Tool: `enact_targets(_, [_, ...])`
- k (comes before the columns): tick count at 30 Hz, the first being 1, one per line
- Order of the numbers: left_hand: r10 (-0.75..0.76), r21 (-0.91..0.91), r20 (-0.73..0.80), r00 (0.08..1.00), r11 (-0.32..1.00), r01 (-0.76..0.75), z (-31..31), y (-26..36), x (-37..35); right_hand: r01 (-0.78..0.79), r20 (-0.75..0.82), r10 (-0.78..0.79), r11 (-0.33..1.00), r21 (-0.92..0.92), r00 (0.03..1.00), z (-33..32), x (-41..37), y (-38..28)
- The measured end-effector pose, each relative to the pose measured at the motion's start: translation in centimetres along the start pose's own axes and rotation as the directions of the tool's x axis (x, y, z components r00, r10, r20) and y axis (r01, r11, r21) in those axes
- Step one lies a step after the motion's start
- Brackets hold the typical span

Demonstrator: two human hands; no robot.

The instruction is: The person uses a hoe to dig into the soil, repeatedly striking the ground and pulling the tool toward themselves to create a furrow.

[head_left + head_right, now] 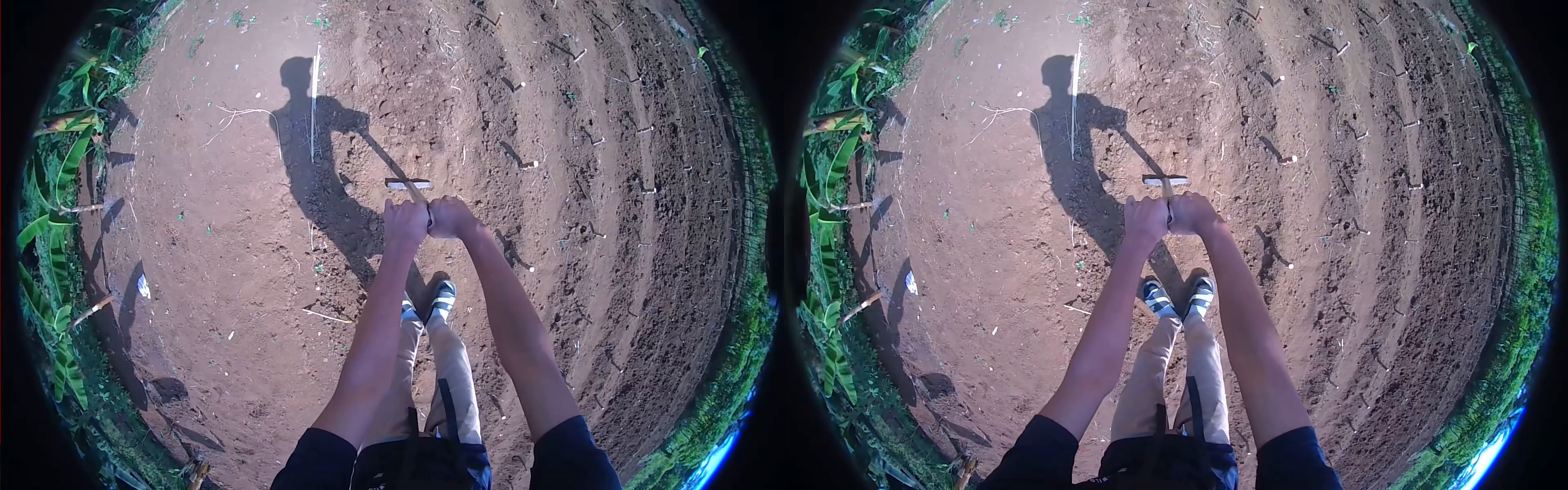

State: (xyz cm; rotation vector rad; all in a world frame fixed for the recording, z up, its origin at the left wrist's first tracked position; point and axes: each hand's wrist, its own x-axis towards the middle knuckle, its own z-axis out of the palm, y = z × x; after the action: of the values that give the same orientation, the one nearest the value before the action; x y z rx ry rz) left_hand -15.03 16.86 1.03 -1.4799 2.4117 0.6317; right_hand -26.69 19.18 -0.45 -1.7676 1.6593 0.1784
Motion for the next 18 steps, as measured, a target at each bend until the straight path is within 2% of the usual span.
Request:
enact_targets(3, [0.021, 0.006, 0.005, 1.000, 1.000, -0.021, 1.2, 0.0, -1.5, 0.033, -0.076, -0.038, 0.998, -0.062, 0.996, 1.7, -1.2, -0.1])
enact_targets(5, [0.091, -0.102, -0.156, 0.984, 0.989, -0.107, 3.5, -0.1, -3.2, -0.036, -0.046, 0.038, 0.999, 0.034, 0.998, 2.4, -3.3, -1.1])
enact_targets(7, [0.088, -0.112, -0.169, 0.982, 0.988, -0.108, 6.6, -0.3, -5.3, -0.002, -0.088, 0.012, 0.994, 0.106, 0.996, 5.0, -5.5, -1.6])
enact_targets(9, [0.081, -0.119, -0.189, 0.979, 0.987, -0.105, 9.8, -0.6, -8.1, 0.008, -0.041, -0.006, 0.999, 0.044, 0.999, 7.9, -6.9, -2.0])
enact_targets(11, [0.177, 0.013, -0.419, 0.890, 0.982, -0.189, 12.8, -0.9, -10.8, 0.079, -0.158, -0.083, 0.996, -0.030, 0.984, 11.7, -8.8, -2.2])
enact_targets(12, [0.171, 0.010, -0.415, 0.894, 0.983, -0.183, 13.6, -0.8, -12.1, 0.146, -0.290, -0.156, 0.988, -0.053, 0.944, 15.2, -9.3, -1.5])
enact_targets(13, [0.132, -0.012, -0.261, 0.956, 0.990, -0.140, 14.1, -0.5, -13.0, 0.077, -0.188, -0.073, 0.997, 0.015, 0.979, 17.8, -9.5, -0.9])
enact_targets(14, [0.090, -0.025, -0.100, 0.991, 0.995, -0.093, 14.8, -0.3, -13.8, 0.055, -0.179, -0.045, 0.997, 0.052, 0.983, 19.0, -10.3, -1.1])
enact_targets(18, [0.076, -0.017, -0.141, 0.987, 0.997, -0.079, 19.5, -0.7, -16.8, 0.054, -0.121, -0.045, 0.996, 0.072, 0.992, 23.5, -12.3, -1.5])
